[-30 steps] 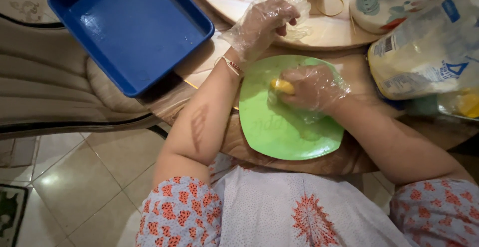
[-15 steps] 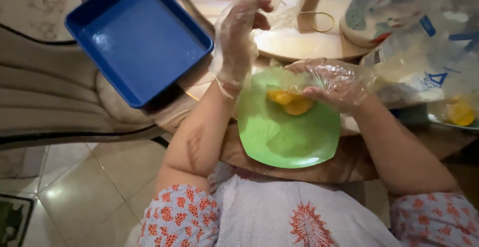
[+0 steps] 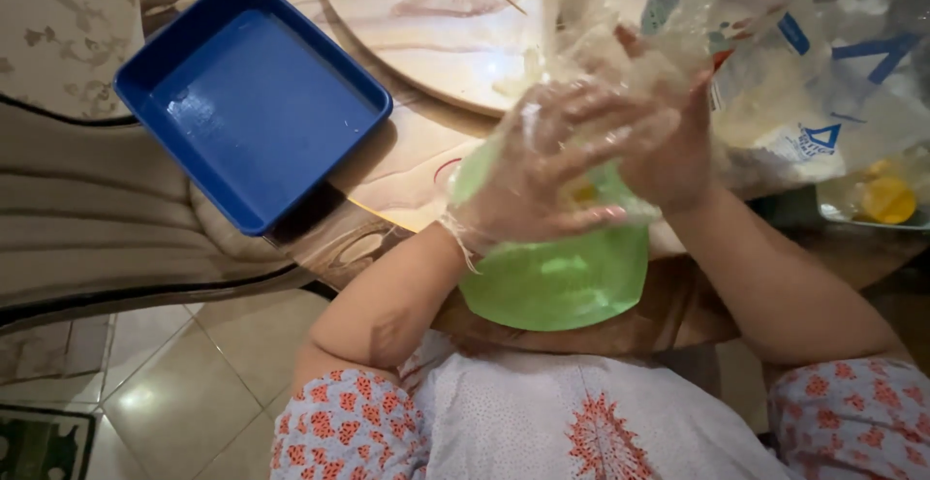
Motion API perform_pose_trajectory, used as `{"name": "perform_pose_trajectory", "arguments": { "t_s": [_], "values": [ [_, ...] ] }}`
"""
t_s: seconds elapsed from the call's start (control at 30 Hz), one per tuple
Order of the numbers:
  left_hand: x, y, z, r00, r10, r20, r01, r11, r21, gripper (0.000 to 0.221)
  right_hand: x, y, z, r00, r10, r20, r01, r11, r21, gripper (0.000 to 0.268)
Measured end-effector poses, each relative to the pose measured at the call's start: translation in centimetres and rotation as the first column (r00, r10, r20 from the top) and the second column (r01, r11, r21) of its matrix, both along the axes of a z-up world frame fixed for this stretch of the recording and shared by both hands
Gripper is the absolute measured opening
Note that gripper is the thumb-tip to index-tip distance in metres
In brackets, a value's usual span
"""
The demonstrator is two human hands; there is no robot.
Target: Kneading and shaping a small piece of yellow dough on a green plate using both hands.
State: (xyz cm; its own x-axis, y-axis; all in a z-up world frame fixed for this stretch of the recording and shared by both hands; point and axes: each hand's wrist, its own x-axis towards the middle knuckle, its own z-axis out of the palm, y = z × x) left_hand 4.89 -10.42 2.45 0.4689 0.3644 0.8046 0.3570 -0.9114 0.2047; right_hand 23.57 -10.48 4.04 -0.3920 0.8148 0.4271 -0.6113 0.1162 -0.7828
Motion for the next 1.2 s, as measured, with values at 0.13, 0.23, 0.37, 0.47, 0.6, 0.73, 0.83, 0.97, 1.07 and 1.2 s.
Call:
{"name": "perform_pose_trajectory", "arguments": {
  "t_s": [0.13, 0.23, 0.37, 0.47, 0.6, 0.73, 0.83, 0.97, 1.07, 1.2],
  "values": [
    [0.6, -1.2, 2.7, 0.956, 0.016, -0.292, -0.031, 0.999, -0.045, 0.069, 1.1, 0.2, -1.9, 0.583, 0.392, -0.712, -0.679, 0.715, -0.163, 0.078],
    [1.6, -0.6, 0.3, 0.897, 0.145, -0.418, -0.175, 0.984, -0.034, 0.071, -1.9, -1.2, 1.8, 0.598, 0.094, -0.796, -0.541, 0.780, -0.314, 0.086],
    [3.0, 0.8, -5.0, 0.941, 0.179, -0.287, -0.236, 0.956, -0.176, 0.055, -2.6, -1.7, 1.9, 0.829, -0.158, -0.537, -0.152, 0.860, -0.487, 0.111],
    [1.2, 0.0, -0.2, 0.995, 0.088, 0.046, -0.089, 0.996, 0.018, 0.027, -3.2, -1.6, 1.7, 0.912, -0.232, -0.338, 0.023, 0.852, -0.523, 0.108],
    [3.2, 0.1, -0.5, 0.977, 0.210, 0.046, -0.209, 0.978, -0.027, 0.028, -3.3, -1.4, 1.6, 0.876, -0.292, -0.385, 0.051, 0.848, -0.527, 0.099],
    [5.6, 0.2, -0.4, 0.890, 0.457, 0.013, -0.452, 0.884, -0.120, 0.033, -2.7, -1.0, 1.1, 0.913, -0.171, -0.370, 0.001, 0.909, -0.418, 0.100],
    [7.2, 0.4, -0.6, 0.801, 0.598, -0.025, -0.592, 0.786, -0.180, 0.038, -2.0, -0.8, 0.0, 0.904, -0.274, -0.329, 0.083, 0.866, -0.493, 0.094],
    [9.7, 0.7, -0.8, 0.620, 0.777, -0.107, -0.773, 0.581, -0.256, 0.047, -0.2, 0.4, -3.2, 0.998, -0.060, -0.036, 0.063, 0.994, 0.090, 0.061],
    [11.6, 1.1, -0.9, 0.473, 0.864, -0.174, -0.862, 0.413, -0.294, 0.053, 0.5, 2.2, -3.6, 0.957, 0.218, -0.192, -0.198, 0.973, 0.118, 0.088],
    [13.4, 1.4, -1.1, 0.317, 0.917, -0.243, -0.919, 0.234, -0.316, 0.060, -2.6, -0.3, 1.1, 0.950, -0.157, -0.270, 0.029, 0.906, -0.422, 0.105]
  ]
}}
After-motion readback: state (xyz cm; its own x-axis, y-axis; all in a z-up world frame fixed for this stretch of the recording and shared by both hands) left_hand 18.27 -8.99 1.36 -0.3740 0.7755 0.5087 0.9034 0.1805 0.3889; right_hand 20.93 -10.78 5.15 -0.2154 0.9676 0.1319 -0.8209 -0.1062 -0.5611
